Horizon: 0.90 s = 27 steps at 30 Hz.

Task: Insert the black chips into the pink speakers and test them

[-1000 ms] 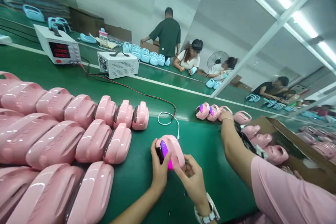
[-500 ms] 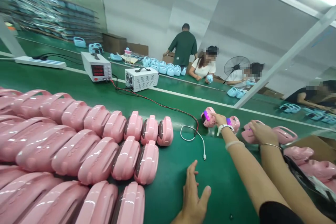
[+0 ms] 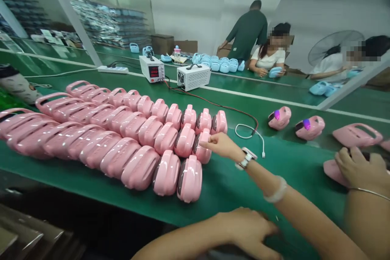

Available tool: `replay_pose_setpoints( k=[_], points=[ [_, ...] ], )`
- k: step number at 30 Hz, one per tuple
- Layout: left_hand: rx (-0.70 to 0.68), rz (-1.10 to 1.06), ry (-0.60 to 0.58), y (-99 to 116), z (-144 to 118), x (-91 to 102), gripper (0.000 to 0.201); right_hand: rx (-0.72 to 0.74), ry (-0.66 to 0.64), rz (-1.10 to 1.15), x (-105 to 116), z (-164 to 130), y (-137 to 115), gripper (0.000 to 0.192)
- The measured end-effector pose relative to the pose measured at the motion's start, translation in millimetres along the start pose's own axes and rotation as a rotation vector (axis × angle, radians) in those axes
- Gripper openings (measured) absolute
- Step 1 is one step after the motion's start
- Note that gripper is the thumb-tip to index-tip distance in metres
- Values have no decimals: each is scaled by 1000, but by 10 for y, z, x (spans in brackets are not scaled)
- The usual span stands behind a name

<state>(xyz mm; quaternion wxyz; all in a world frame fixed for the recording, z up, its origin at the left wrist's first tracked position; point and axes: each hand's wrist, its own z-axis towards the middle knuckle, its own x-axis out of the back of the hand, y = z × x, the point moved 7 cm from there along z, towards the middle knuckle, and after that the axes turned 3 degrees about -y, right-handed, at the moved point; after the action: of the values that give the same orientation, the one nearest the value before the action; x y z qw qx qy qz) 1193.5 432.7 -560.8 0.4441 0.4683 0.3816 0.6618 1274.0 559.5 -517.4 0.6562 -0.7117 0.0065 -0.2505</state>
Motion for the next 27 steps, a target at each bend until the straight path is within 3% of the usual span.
replay_pose_setpoints(
  k=[1, 2, 3, 4, 7, 9, 12, 16, 19, 21, 24, 27],
  points=[
    [-81, 106, -192, 211, -153, 8, 24, -12, -16, 31, -105, -16, 3, 45],
    [-102, 166, -280, 375, -303, 105, 28, -29, -15, 65, -149, -35, 22, 48],
    [-75, 204, -287, 496, -426, 264, 32, -48, -1, 100, -137, -66, 51, 49],
    [-27, 227, -242, 583, -527, 450, 34, -64, 24, 135, -77, -118, 87, 50],
    [96, 206, 105, 669, -738, 991, 32, -84, 136, 219, 296, -424, 191, 50],
    [131, 122, 276, 577, -779, 1138, 31, -92, 221, 244, 576, -708, 251, 48],
    [141, -61, 331, 286, -519, 1040, 33, -114, 351, 220, 875, -1098, 369, 46],
    [250, -188, 425, -279, 233, 770, 41, -151, 463, 231, 983, -1445, 625, 48],
    [332, -193, 350, -649, 798, 491, 46, -141, 515, 254, 926, -1739, 821, 41],
    [324, -205, 261, -788, 1042, 346, 46, -130, 567, 126, 851, -1999, 941, 34],
    [315, -198, 166, -860, 1158, 275, 51, -121, 562, -216, 633, -2329, 1114, 16],
    [341, -168, 126, -820, 1075, 314, 49, -46, 523, -380, 426, -2477, 1251, 14]
  ],
)
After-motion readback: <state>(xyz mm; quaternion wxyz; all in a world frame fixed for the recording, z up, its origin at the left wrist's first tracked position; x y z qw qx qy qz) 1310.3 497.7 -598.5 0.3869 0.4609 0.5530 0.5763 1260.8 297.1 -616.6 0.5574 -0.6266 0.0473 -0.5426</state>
